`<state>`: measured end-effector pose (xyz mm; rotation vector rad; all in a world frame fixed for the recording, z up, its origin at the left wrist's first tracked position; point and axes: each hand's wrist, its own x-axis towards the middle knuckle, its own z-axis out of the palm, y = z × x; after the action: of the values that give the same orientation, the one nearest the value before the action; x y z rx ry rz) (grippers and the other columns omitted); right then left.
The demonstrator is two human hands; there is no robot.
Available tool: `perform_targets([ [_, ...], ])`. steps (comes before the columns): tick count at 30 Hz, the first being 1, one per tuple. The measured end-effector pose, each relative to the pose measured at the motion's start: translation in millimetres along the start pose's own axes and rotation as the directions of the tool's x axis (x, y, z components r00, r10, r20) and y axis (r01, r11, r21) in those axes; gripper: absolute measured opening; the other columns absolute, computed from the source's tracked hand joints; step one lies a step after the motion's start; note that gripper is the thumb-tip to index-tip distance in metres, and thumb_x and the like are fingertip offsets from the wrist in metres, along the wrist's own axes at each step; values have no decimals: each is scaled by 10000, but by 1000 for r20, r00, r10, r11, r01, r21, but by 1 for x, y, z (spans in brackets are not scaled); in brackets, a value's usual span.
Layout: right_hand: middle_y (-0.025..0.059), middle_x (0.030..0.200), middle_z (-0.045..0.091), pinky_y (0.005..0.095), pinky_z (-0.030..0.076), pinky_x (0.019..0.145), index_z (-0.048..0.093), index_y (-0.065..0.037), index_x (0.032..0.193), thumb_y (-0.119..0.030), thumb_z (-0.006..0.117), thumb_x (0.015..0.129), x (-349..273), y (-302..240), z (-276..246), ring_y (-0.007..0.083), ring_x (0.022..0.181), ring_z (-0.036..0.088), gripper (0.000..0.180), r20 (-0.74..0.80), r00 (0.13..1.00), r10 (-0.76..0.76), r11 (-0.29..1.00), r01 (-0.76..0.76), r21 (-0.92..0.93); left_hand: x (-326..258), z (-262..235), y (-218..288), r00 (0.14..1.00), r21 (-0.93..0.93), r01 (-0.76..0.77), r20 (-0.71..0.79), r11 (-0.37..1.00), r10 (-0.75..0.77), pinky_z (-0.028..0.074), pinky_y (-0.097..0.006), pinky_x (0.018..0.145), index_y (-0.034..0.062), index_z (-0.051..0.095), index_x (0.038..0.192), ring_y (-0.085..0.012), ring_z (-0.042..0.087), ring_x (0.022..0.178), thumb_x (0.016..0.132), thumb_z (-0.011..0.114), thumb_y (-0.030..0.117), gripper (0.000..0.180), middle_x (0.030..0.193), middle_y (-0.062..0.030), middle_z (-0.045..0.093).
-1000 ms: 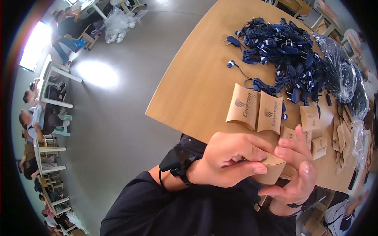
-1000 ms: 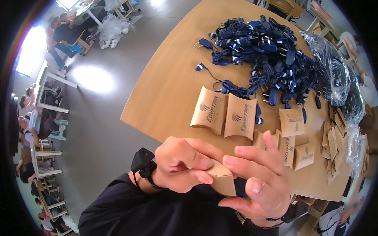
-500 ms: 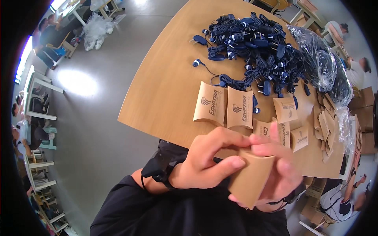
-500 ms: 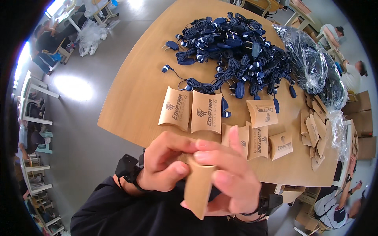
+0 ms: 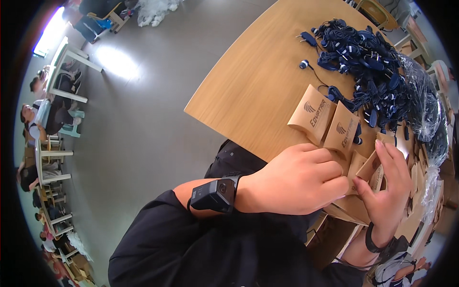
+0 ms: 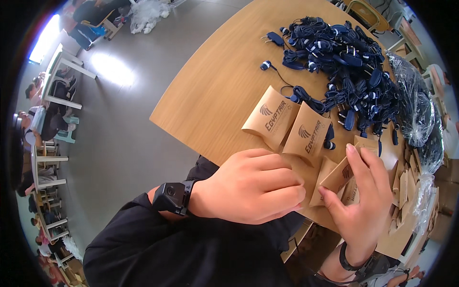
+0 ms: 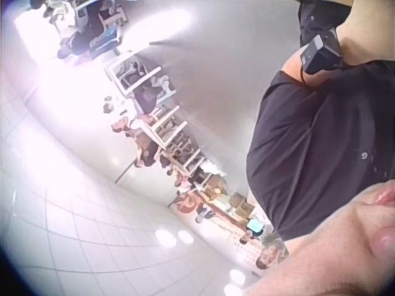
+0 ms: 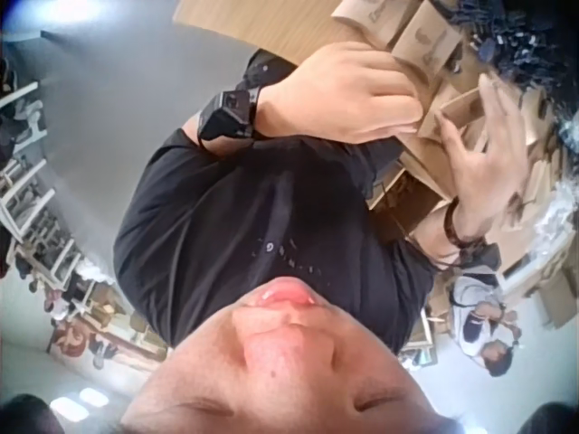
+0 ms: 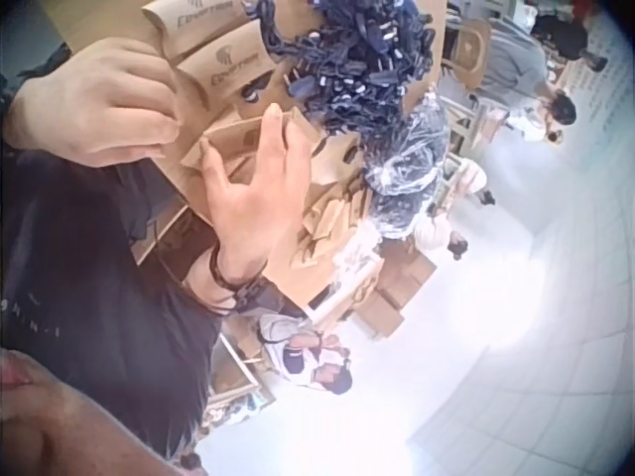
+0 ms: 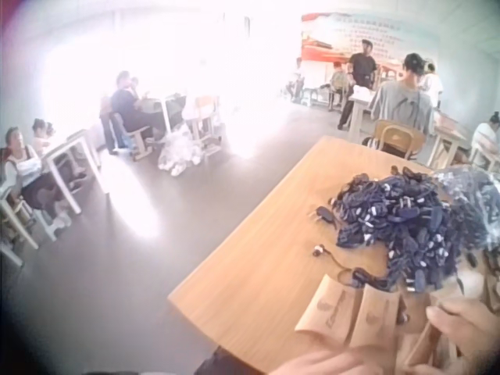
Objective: Packing blue headphones into branded EgyptAir amenity kit boxes.
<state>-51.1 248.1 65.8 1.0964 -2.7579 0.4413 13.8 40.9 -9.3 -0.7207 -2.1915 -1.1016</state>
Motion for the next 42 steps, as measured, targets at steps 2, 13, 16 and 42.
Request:
perform_targets([
  [2, 185, 1231, 584, 406, 464, 953, 601, -42, 1261, -135, 829, 585, 2, 2, 5, 364, 1107, 577, 719, 40, 999, 14, 999, -16, 42, -2, 2, -2, 999, 63, -33, -30, 997, 35, 473, -290, 589, 90, 572, 836, -173, 579, 694, 738, 700, 129, 166, 785, -3, 572],
  [13, 184, 1285, 565, 493, 392, 1025, 582, -23, 1232, -557, 674, 789, 8, 3, -6, 388, 1132, 558, 699, 54, 989, -135, 981, 141, -133, -5, -2, -10, 999, 82, -35, 28, 996, 33, 470, -285, 581, 86, 546, 798, -169, 572, 690, 730, 663, 115, 138, 751, -14, 560],
  [16, 172, 1242, 588, 530, 389, 1020, 593, -33, 1193, -570, 642, 813, 7, 1, -15, 377, 1106, 569, 660, 76, 978, -196, 963, 207, -172, -6, -2, -11, 999, 81, -31, 24, 996, 30, 467, -283, 579, 90, 542, 800, -169, 572, 693, 731, 664, 115, 143, 754, -11, 563],
  [42, 154, 1167, 607, 557, 392, 1002, 587, -31, 1140, -382, 683, 825, 8, -3, -4, 365, 1053, 583, 482, 141, 947, -289, 944, 306, -124, -8, -3, -12, 999, 50, -32, 1, 998, 32, 436, -286, 550, 90, 542, 791, -164, 529, 658, 724, 660, 136, 143, 688, -5, 464],
])
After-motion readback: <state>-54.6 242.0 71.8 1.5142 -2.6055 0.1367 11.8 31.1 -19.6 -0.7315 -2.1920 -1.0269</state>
